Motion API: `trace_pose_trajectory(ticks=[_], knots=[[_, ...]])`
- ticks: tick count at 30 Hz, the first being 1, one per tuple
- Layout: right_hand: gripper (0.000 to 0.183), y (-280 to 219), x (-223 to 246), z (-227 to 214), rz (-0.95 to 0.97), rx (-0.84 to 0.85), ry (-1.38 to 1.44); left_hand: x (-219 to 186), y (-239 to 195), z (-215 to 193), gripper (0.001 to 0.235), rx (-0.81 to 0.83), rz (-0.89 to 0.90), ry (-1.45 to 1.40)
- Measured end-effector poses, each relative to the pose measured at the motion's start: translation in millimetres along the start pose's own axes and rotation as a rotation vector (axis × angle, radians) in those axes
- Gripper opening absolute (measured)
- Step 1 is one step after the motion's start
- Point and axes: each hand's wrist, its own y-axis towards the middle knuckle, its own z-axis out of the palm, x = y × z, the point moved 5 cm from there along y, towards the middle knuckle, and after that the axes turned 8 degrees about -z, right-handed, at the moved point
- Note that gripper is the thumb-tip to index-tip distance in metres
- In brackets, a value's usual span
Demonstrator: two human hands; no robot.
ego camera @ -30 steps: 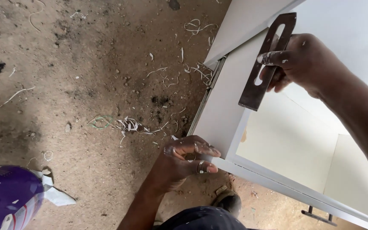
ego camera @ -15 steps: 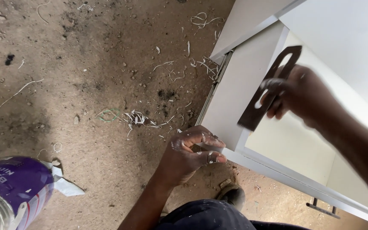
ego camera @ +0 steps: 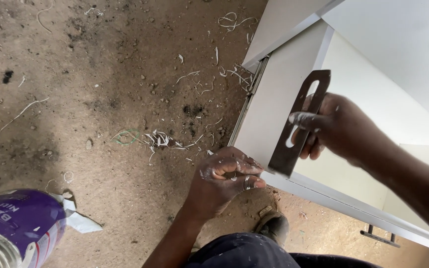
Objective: Using a scraper and cloth to remove excess material and clean the surfaces and edges of cabinet doors and drawers.
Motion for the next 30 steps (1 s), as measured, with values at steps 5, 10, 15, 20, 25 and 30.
trace_pose_trajectory(ticks=[5, 10, 15, 20, 25, 30], knots=[[0.032, 11.0, -4.9, -6.6, -0.056, -0.022, 0.024, 0.8, 1.2, -7.9, 0.025, 0.095, -0.106, 0.077], [0.024, 6.5, -20.5, -0.7, -0.028, 0.013, 0.160, 30.0, -1.8, -16.5, 0.030, 0.068, -0.244, 0.097], [0.019, 17.4, -46.0, -14.9, -0.297, -0.109, 0.550, 37.3, -9.1, -19.3, 0.032, -0.009, 0.156, 0.338], [0.055, 23.8, -48.3, -13.8, -0.408, -0.095, 0.626, 120.7, 10.9, -49.0, 0.031, -0.153, 0.167, 0.605], [0.053, 18.5, -41.0, -7.6, -0.497, -0.081, 0.621, 125.7, 18.5, -55.3, 0.044, -0.112, -0.434, 0.361], [0.021, 14.4, -48.6, -5.5, -0.501, -0.142, 0.688, 92.1, -19.0, -8.6, 0.073, 0.108, -0.575, 0.601]])
